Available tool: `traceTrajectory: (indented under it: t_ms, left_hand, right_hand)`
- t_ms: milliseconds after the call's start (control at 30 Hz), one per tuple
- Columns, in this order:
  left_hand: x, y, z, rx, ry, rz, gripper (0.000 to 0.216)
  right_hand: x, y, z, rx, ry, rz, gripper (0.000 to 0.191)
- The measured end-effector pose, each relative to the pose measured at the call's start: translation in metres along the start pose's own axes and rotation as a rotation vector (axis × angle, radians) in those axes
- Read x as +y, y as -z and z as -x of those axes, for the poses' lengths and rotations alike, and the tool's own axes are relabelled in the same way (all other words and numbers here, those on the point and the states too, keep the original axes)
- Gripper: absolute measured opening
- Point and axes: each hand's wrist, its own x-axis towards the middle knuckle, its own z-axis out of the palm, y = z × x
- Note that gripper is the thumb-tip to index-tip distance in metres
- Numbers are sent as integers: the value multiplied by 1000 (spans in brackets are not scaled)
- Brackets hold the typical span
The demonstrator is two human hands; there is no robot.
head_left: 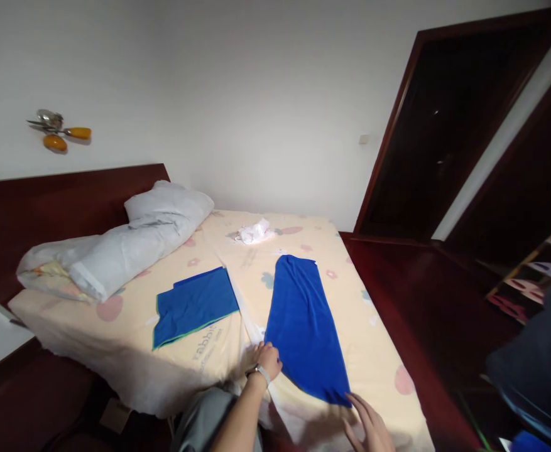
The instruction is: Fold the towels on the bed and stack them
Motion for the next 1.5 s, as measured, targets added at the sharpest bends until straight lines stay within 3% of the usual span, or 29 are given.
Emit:
traceTrajectory:
  t_ms: [100, 200, 267, 567, 733, 867, 1033, 1300, 1500]
  left_hand:
    - [-2, 8, -1, -55, 24, 76, 26]
    - [-9, 15, -2, -68, 48, 112, 27]
    - [-15, 18, -3, -39, 63, 109, 27]
    - [-33, 19, -2, -70, 68, 132, 24]
    - [-41, 6, 6, -203, -38, 205, 21]
    - [-41, -13, 1, -140, -90, 390, 28]
    - [-41, -36, -10, -110, 80, 617, 30]
    - [-41, -46, -13, -79, 254, 565, 28]
    - [-39, -41, -10, -42, 202, 263, 19]
  right_hand:
    - [11, -17, -28, -65, 102, 32, 58]
    - [20, -30, -50, -41, 76, 46, 30]
    - [26, -32, -59, -11, 36, 26, 25]
    - [30, 0, -56, -117, -94, -88, 37]
    - [33, 11, -41, -130, -149, -124, 36]
    - [32, 13, -37, -143, -182, -217, 37]
    - [19, 10, -54, -184, -268, -373, 42]
    - [28, 5, -82, -199, -297, -198, 50]
    - [29, -2, -75, -157, -336, -22, 47]
